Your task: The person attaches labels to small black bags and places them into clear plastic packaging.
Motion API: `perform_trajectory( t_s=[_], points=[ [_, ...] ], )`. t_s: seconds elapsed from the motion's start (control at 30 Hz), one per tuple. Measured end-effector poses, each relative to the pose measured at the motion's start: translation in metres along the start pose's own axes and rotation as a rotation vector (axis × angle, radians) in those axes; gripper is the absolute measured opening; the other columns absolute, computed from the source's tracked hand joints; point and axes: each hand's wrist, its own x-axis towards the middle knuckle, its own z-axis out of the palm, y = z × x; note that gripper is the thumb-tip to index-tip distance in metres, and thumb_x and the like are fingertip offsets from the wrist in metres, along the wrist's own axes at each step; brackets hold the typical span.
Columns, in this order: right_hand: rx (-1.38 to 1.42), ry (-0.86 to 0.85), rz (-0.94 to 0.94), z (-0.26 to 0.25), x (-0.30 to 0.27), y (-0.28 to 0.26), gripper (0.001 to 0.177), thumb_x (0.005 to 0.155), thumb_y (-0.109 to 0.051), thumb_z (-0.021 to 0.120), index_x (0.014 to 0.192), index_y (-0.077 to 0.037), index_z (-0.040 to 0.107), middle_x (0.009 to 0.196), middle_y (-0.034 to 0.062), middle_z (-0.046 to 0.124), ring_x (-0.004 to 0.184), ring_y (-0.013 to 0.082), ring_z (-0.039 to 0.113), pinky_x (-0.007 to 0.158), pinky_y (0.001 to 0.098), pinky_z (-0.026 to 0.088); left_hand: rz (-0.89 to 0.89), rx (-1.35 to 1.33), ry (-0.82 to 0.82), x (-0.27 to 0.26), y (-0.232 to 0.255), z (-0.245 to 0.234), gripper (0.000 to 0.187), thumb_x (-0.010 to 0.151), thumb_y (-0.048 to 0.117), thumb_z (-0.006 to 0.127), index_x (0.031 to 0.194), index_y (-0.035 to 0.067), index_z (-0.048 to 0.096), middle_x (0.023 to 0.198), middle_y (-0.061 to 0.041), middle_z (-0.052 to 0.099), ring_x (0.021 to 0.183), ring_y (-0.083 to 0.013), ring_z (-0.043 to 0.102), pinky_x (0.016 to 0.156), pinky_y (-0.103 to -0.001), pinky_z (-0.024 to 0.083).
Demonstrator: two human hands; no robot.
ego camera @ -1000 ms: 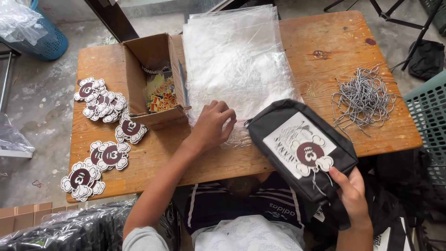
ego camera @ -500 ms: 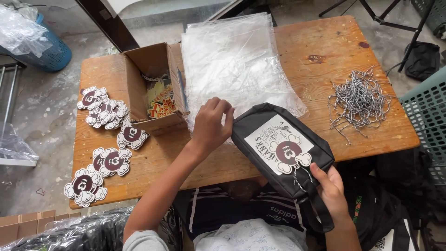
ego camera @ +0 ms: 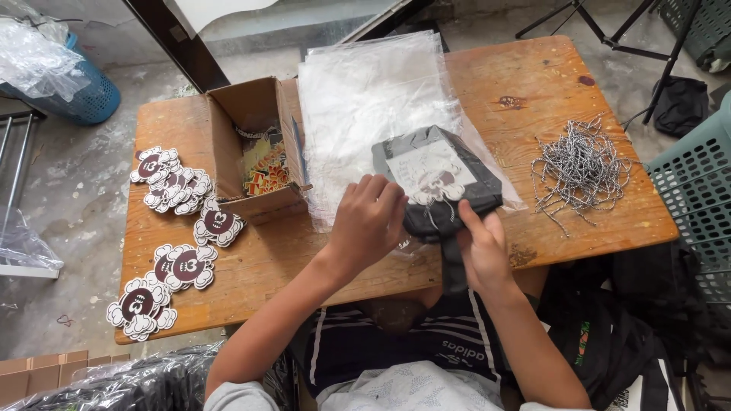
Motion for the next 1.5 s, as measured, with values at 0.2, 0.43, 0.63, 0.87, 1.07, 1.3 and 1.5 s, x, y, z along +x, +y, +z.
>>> perform_trajectory(
  t_s=[0.2,0.43,0.63,0.87,1.07,1.3,1.5],
  points=[
    [0.181,-0.089,0.083,0.014,0.032,0.034,0.030,0.099,-0.012,0.064,0.123,0.004,0.057,0.110,0.0153,0.067,0.097,0.0269,0.068,0.089,0.0473,0.059,0.047,0.119,0.059,-0.001,-0.002,-0.001,0.006,0.091,0.015,0.063,0.087,0.011,0.061,0.076,-0.004,0.052,0.074,-0.0245,0.060,0.064,-0.036,0.050],
    [0.279,-0.135,0.134,0.040,0.019,0.028,0.021,0.098,-0.006,0.062,0.117,0.004,0.062,0.105,0.0169,0.068,0.097,0.0273,0.069,0.095,0.0511,0.057,-0.035,0.008,0.102,-0.002,-0.011,-0.006,0.006,0.096,0.012,0.059,0.091,0.008,0.058,0.079,-0.005,0.049,0.075,-0.0287,0.059,0.060,-0.038,0.049],
    [0.308,-0.235,0.126,-0.016,0.114,0.096,0.018,0.098,0.001,0.056,0.114,0.001,0.065,0.100,0.0109,0.069,0.092,0.0236,0.070,0.095,0.0459,0.060,0.005,-0.014,0.101,-0.004,-0.011,-0.012,0.007,0.098,0.012,0.057,0.091,0.010,0.058,0.079,-0.004,0.049,0.075,-0.0282,0.058,0.060,-0.039,0.047],
    [0.409,-0.339,0.253,0.044,0.100,0.051,0.028,0.101,-0.013,0.054,0.126,-0.003,0.063,0.124,0.0152,0.069,0.117,0.0272,0.065,0.112,0.0468,0.045,0.042,-0.076,0.109,0.002,-0.018,-0.022,0.009,0.101,0.014,0.056,0.092,0.011,0.057,0.079,-0.003,0.046,0.075,-0.0290,0.057,0.064,-0.038,0.048],
    [0.504,-0.512,0.341,0.020,0.152,0.086,0.033,0.102,-0.013,0.049,0.131,-0.002,0.060,0.131,0.0132,0.064,0.131,0.0253,0.056,0.120,0.0451,0.034,0.049,-0.099,0.088,0.001,-0.026,-0.018,0.009,0.101,0.016,0.057,0.092,0.013,0.056,0.080,-0.003,0.047,0.078,-0.0286,0.058,0.067,-0.038,0.048],
    [0.576,-0.551,0.365,0.035,0.145,0.049,0.036,0.104,-0.015,0.041,0.133,-0.002,0.056,0.141,0.0157,0.059,0.136,0.0279,0.053,0.125,0.0473,0.033,0.052,-0.140,0.062,-0.005,-0.038,-0.019,0.008,0.100,0.012,0.060,0.092,0.012,0.056,0.078,-0.003,0.048,0.076,-0.0275,0.058,0.065,-0.037,0.049],
    [0.485,-0.354,0.376,-0.012,0.166,0.084,0.032,0.106,-0.022,0.049,0.122,0.002,0.062,0.126,0.0171,0.069,0.121,0.0244,0.064,0.124,0.0428,0.030,0.029,-0.043,0.076,-0.020,-0.049,-0.016,0.009,0.102,0.017,0.056,0.094,0.013,0.054,0.079,-0.003,0.047,0.077,-0.0278,0.058,0.065,-0.038,0.049]
  ],
)
